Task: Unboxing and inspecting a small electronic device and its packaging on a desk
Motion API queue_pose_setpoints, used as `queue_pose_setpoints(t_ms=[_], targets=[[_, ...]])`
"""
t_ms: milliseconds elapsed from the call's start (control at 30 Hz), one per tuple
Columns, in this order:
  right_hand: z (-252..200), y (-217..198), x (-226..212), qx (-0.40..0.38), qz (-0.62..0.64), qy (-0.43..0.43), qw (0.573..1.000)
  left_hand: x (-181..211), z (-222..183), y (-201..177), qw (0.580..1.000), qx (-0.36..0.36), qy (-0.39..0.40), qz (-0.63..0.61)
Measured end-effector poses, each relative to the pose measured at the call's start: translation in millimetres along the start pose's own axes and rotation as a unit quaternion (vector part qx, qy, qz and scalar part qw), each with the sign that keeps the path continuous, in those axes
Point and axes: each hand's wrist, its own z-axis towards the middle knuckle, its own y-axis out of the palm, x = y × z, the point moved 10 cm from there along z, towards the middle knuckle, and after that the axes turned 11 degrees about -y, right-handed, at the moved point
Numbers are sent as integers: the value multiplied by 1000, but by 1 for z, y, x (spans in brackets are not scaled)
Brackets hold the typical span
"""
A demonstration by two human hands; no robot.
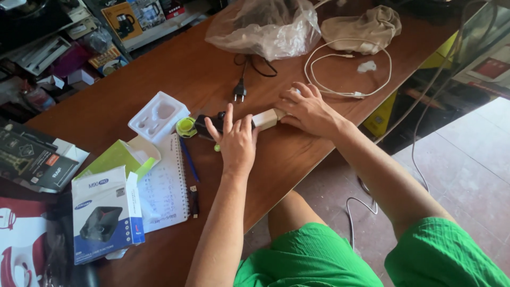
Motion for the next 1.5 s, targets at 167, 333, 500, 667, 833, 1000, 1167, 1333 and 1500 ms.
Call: queue_pose_setpoints(t_ms=[167, 333, 500, 667, 833, 1000, 1167, 1333, 1500], targets=[[3, 10, 4, -14, 40, 10, 999, 4, 3, 1, 1000, -11, -3, -22], [4, 12, 1, -31, 48, 11, 998, 6, 3, -2, 1000, -6, 1, -28], [8, -2, -5, -51, 91, 20, 994, 1, 3, -2, 1000, -7, -4, -19], [-10, -28, 17, -70, 172, 190, 964, 1, 3, -2, 1000, -5, 9, -8], [-35, -1, 46, -68, 174, 226, 956, 4, 4, -4, 1000, 2, 17, -20], [-34, -13, 51, 21, 111, 171, 979, 9, 3, -7, 998, 4, 31, -53], [-33, -9, 50, 44, 152, 156, 975, 6, 3, -6, 998, -3, 28, -60], [-30, -11, 44, 58, 146, 169, 973, -3, 8, -6, 999, -20, 13, -40], [-27, -21, 38, 73, 154, 165, 971, -20, 27, -57, 996, 14, -1, -88]])
